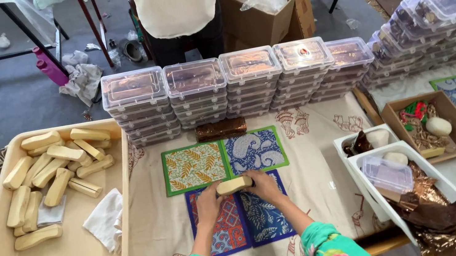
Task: The person wipes a wooden block with a white cloth, then wraps it in foil. They place the wrapped block into a clear plastic container, close the lid, and stack it with other containers. The person repeats the process with another wooden block.
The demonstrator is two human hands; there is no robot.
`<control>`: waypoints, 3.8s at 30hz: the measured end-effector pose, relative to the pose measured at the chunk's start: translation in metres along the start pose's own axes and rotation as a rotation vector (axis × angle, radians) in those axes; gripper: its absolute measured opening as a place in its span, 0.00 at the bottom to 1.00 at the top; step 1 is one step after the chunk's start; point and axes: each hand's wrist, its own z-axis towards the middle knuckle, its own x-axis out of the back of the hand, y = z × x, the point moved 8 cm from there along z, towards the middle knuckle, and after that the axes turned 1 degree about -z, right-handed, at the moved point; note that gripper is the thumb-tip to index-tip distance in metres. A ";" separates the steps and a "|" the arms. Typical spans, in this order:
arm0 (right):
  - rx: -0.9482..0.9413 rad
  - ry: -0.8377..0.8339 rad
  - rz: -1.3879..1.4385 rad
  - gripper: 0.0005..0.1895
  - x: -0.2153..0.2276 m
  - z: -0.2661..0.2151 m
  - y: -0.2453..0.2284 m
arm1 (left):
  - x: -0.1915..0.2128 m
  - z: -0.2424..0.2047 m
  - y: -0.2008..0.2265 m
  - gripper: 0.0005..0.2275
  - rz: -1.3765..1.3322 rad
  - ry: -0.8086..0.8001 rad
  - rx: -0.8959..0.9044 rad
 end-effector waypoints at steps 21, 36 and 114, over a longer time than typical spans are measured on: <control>-0.655 0.482 -0.516 0.28 0.260 -0.093 0.249 | -0.008 0.004 0.003 0.21 0.126 -0.049 -0.032; -0.632 0.277 -0.309 0.37 0.269 -0.096 0.321 | -0.005 0.004 0.003 0.20 0.096 -0.058 0.009; -0.175 0.132 0.893 0.45 0.038 -0.022 -0.064 | 0.057 -0.021 0.039 0.11 -1.081 -0.162 0.287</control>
